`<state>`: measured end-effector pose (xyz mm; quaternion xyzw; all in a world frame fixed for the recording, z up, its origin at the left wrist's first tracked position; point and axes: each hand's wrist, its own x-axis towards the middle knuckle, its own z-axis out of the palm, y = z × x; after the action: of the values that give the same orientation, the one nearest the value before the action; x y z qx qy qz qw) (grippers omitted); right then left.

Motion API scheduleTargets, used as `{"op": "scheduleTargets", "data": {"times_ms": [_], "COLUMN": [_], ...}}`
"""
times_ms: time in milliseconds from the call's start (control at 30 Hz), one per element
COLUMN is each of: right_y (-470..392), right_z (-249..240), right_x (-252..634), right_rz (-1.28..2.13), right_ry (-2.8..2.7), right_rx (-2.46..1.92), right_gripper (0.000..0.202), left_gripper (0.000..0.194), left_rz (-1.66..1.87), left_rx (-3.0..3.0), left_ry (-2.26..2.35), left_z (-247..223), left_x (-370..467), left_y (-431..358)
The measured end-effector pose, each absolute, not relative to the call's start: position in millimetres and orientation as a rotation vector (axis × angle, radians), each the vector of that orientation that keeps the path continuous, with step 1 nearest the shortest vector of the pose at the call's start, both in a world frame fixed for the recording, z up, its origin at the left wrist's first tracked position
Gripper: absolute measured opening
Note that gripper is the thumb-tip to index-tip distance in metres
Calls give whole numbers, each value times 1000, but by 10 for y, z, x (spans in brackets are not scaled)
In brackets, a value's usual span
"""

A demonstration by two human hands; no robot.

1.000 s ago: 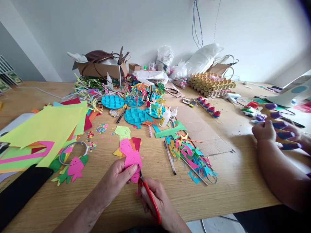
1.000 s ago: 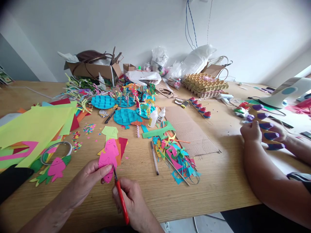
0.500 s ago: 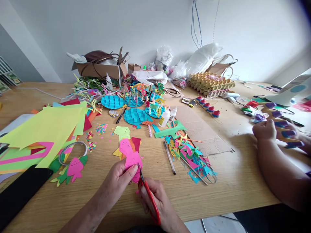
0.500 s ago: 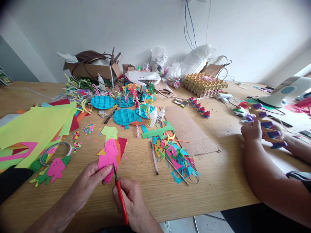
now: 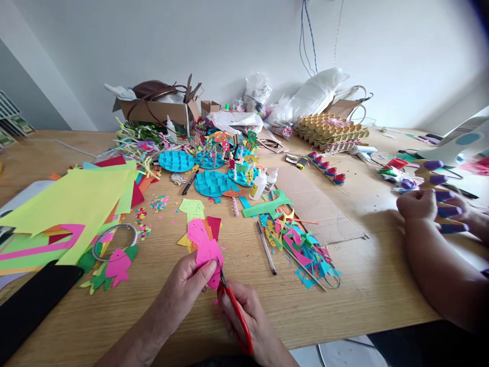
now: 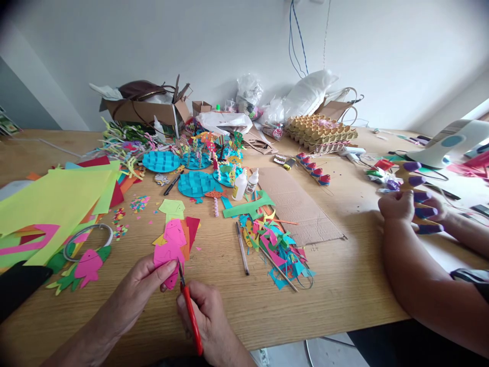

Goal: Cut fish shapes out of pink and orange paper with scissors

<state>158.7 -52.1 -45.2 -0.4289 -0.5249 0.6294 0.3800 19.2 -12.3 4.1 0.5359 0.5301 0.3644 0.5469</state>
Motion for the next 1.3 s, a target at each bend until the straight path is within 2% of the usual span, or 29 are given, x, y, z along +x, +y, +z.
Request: {"op": "scheduleTargets", "data": {"times_ms": [1300], "right_y": [-564], "right_z": [-622], "right_x": [1663], "right_rz": [1635], "right_ry": [-1396], "right_rx": [-1067], "right_gripper": [47], "left_gripper": [26], "left_rz": [536], "left_rx": [1526], "left_ry": [984], "left_z": [141], "left_x": [-25], "left_y": [70]}}
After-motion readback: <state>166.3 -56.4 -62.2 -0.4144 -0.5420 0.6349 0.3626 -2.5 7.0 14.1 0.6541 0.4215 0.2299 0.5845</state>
